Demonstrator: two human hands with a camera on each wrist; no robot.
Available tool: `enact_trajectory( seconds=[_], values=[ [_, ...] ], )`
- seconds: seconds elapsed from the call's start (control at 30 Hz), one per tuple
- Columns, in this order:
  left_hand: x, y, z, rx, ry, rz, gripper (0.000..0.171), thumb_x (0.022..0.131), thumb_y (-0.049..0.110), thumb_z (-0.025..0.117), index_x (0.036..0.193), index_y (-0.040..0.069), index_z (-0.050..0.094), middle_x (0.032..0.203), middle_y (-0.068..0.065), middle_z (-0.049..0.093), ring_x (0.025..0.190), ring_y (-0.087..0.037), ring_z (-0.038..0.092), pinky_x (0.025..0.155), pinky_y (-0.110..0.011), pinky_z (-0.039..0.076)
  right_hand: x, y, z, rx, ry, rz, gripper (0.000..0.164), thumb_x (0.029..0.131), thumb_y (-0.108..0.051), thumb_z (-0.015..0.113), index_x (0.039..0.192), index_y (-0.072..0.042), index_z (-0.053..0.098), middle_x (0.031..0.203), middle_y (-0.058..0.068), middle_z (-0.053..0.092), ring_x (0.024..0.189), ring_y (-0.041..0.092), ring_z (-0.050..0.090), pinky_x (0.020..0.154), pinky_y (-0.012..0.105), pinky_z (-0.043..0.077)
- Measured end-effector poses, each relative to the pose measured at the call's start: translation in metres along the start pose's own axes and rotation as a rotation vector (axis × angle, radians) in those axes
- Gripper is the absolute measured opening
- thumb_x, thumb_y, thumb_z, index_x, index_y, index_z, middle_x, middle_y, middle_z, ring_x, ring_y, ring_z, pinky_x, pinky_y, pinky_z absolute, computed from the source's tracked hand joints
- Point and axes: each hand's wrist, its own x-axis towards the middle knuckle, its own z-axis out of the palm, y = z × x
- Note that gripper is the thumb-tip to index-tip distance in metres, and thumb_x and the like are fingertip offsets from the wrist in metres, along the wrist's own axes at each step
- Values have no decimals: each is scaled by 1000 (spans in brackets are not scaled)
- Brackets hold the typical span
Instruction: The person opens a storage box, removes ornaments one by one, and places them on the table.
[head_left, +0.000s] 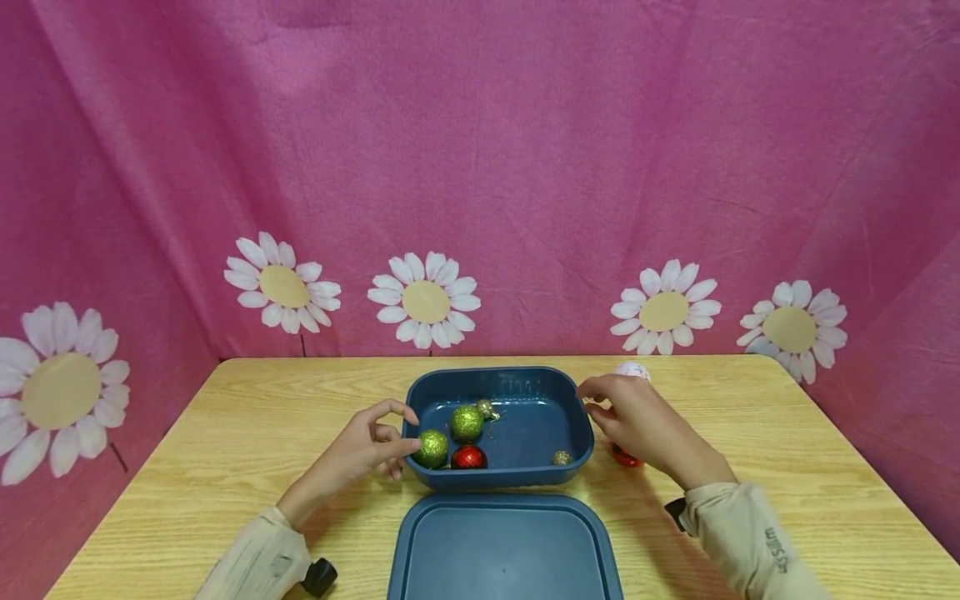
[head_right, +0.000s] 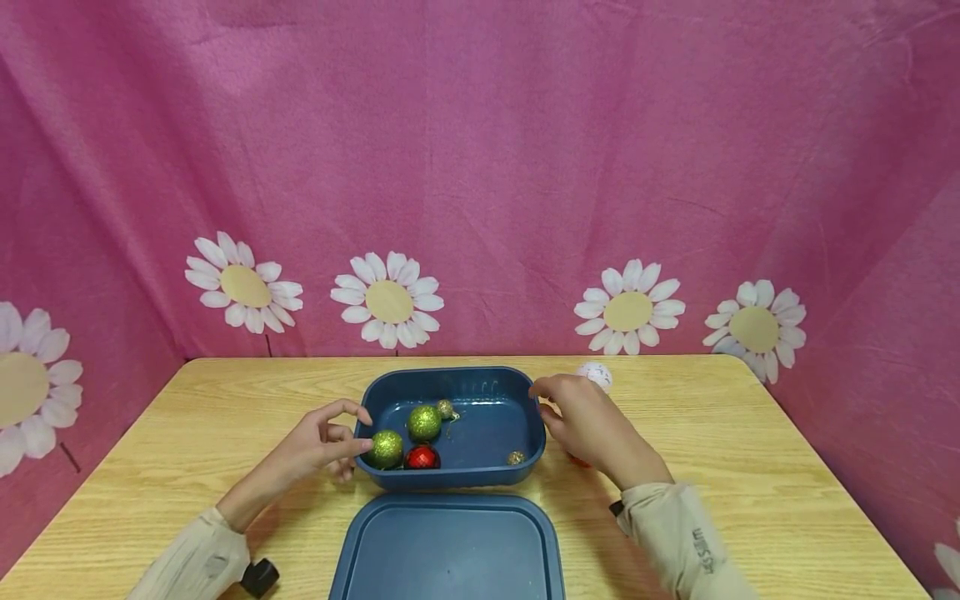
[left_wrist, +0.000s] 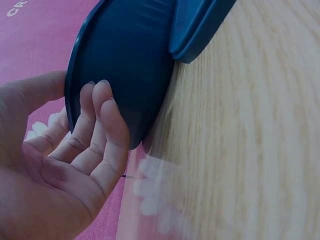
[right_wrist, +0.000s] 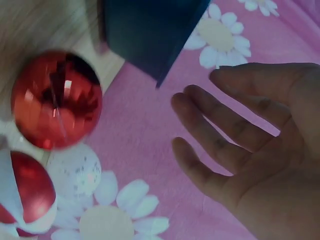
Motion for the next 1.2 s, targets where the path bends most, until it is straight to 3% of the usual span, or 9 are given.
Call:
enact_trajectory(
  seconds=[0.13, 0.23, 0.33, 0.47, 0.57, 0.7, 0.97, 1.2],
  values=[
    [0, 0, 0, -7, 2, -1, 42, 93, 12, 71, 122, -7, 47, 66, -15, 62, 54, -20, 63, 56, -32, 57, 2, -9, 10, -28, 8, -66, 14, 87, 2, 70, 99, -3, 74, 94, 5, 73, 85, 17, 67, 76, 37, 58],
    [0, 0, 1, -23, -4, -1, 40, 94, 11, 70, 122, -7, 47, 66, -15, 62, 54, -19, 62, 55, -31, 56, 2, -15, 21, -81, -2, -113, 9, 89, -1, 69, 91, -8, 73, 81, -2, 69, 74, 10, 63, 72, 35, 55],
    [0, 1, 1, -36, -10, -5, 39, 94, 10, 69, 122, -7, 47, 67, -15, 62, 54, -18, 62, 55, -29, 56, 1, -20, 31, -143, -32, -123, 7, 93, -10, 68, 87, -14, 72, 70, -12, 62, 69, 8, 58, 80, 46, 51],
    [0, 2, 1, -33, -6, -17, 37, 95, 9, 68, 122, -5, 48, 66, -13, 61, 54, -17, 61, 55, -29, 56, -2, -24, 41, -159, -129, -106, 18, 99, -25, 63, 83, -18, 70, 64, -18, 54, 71, 9, 58, 87, 60, 44],
    [0, 3, 2, -30, -2, -27, 35, 95, 8, 67, 121, -5, 48, 67, -12, 61, 54, -18, 61, 56, -29, 56, -2, -24, 44, -110, -207, -101, 29, 102, -29, 57, 76, -20, 65, 59, -16, 46, 64, 7, 54, 76, 45, 48],
    [-1, 3, 1, -44, -5, -40, 37, 95, 10, 68, 122, -5, 46, 68, -16, 62, 54, -19, 61, 56, -30, 57, -1, -23, 46, -16, -268, -97, 36, 105, -30, 52, 72, -20, 62, 56, -14, 37, 56, 3, 45, 59, 26, 40],
    [-1, 0, 0, -26, -14, -36, 37, 96, 11, 68, 121, -4, 46, 68, -19, 61, 55, -21, 63, 56, -32, 57, -3, -19, 46, 164, -318, -55, 48, 104, -35, 54, 60, -15, 62, 54, -15, 27, 49, 1, 33, 50, 20, 30],
    [0, 0, 0, -26, -16, -34, 39, 95, 14, 69, 121, -4, 45, 67, -15, 62, 55, -20, 63, 56, -31, 57, -2, -13, 43, 215, -341, -5, 32, 102, -26, 59, 74, -17, 72, 54, -15, 37, 48, 0, 36, 47, 19, 31]
  ],
)
